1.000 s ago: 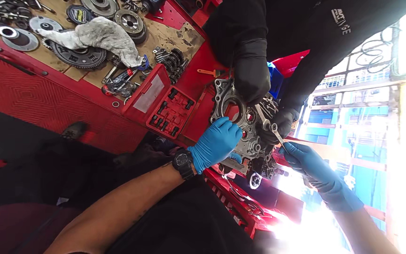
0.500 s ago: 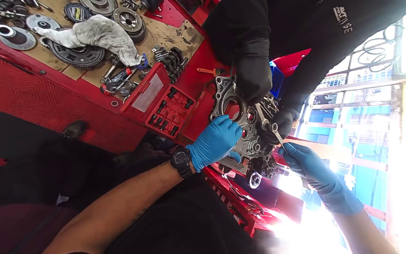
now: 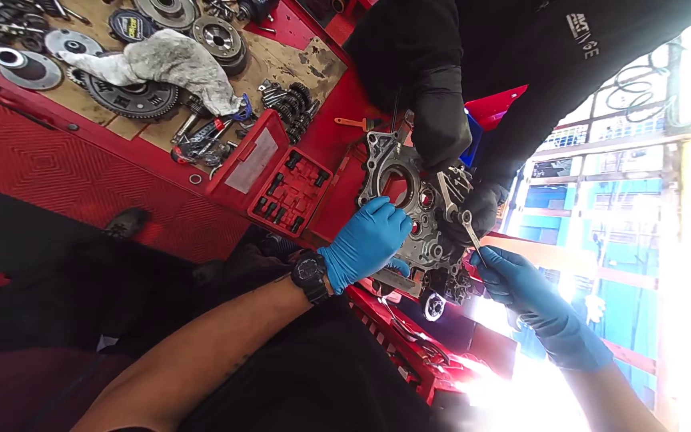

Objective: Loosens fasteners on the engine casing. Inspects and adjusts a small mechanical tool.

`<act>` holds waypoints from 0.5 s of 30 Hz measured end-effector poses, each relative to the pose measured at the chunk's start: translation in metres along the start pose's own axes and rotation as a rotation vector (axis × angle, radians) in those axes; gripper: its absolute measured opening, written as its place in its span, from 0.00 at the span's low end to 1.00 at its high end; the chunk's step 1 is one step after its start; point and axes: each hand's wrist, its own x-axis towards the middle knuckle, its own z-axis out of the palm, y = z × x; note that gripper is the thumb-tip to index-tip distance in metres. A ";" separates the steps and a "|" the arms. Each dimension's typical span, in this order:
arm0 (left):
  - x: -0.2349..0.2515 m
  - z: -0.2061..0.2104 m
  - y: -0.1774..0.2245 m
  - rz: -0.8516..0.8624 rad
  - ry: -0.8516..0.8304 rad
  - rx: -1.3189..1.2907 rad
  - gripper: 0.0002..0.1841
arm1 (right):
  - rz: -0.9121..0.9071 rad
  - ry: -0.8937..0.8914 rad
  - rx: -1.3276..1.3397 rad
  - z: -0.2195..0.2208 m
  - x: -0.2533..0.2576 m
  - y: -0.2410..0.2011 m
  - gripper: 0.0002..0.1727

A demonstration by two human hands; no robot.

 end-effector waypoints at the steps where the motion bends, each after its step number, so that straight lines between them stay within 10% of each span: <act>1: 0.000 0.000 0.000 0.001 -0.003 0.000 0.44 | 0.000 0.001 0.001 0.000 0.000 0.000 0.20; 15: -0.001 0.000 0.001 -0.005 0.000 -0.004 0.43 | 0.005 0.035 0.058 0.008 -0.002 0.003 0.21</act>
